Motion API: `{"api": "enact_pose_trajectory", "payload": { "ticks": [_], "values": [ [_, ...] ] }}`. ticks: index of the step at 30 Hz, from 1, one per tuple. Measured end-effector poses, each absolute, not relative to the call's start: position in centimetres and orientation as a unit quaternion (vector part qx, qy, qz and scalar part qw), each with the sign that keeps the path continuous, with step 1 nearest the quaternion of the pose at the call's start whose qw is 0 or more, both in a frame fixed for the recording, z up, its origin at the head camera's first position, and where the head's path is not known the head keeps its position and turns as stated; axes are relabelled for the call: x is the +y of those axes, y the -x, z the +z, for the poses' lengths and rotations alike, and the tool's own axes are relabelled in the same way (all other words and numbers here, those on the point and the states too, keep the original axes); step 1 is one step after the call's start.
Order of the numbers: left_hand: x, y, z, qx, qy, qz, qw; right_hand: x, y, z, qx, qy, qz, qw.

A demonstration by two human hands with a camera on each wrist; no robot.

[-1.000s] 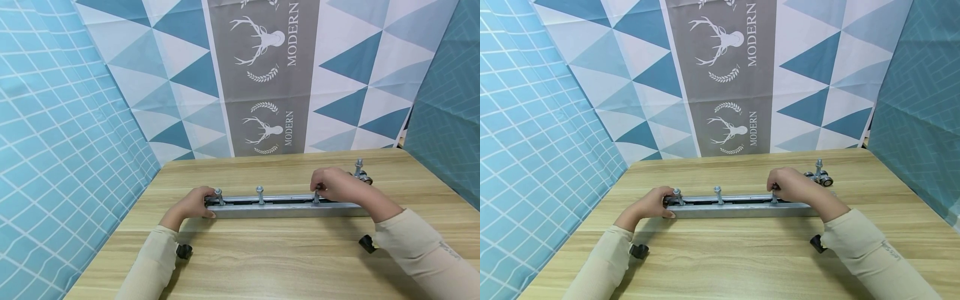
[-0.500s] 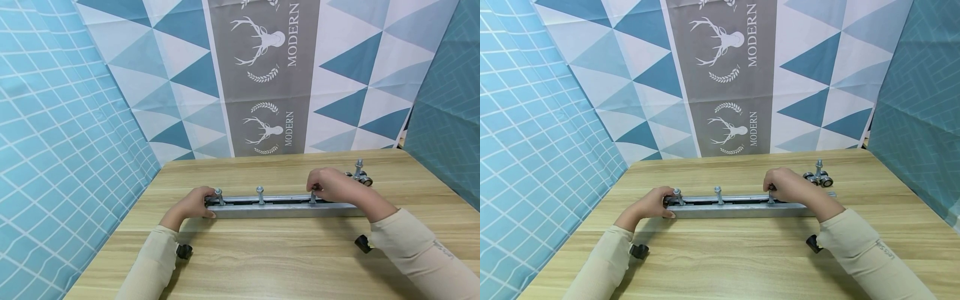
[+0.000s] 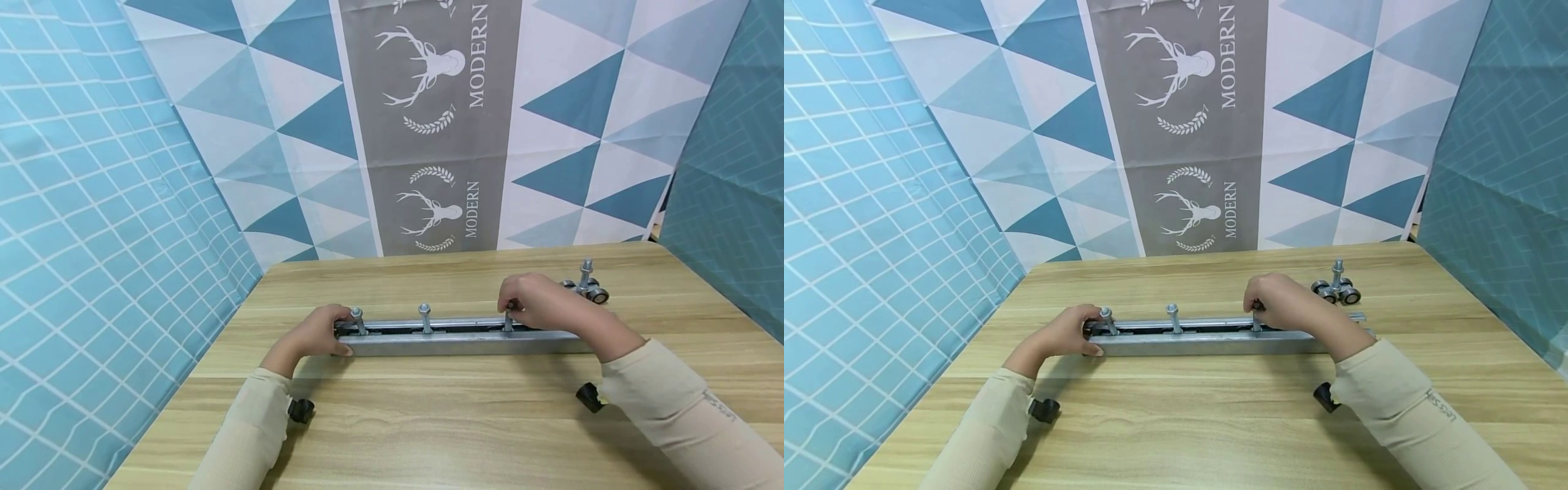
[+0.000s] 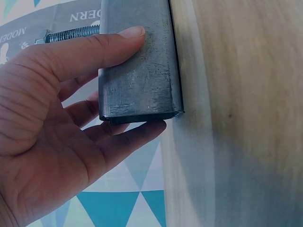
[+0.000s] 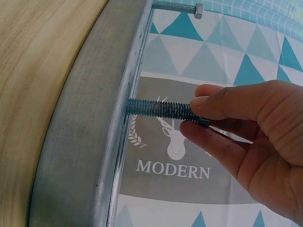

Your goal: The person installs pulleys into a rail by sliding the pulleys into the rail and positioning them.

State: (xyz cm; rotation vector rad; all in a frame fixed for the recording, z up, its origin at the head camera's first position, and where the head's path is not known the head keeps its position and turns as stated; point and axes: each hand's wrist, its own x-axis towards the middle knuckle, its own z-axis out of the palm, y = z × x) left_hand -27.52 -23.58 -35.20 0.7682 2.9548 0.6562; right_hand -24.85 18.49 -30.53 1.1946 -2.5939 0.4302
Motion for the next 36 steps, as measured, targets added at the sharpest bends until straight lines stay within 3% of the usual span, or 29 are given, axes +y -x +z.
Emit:
{"api": "enact_pose_trajectory", "payload": {
  "ticks": [36],
  "values": [
    [-23.55, 27.6, -35.16, 0.946, -0.245, 0.212, 0.014, 17.95, 25.16, -30.89, -0.874, -0.438, 0.159, 0.138]
  ]
}}
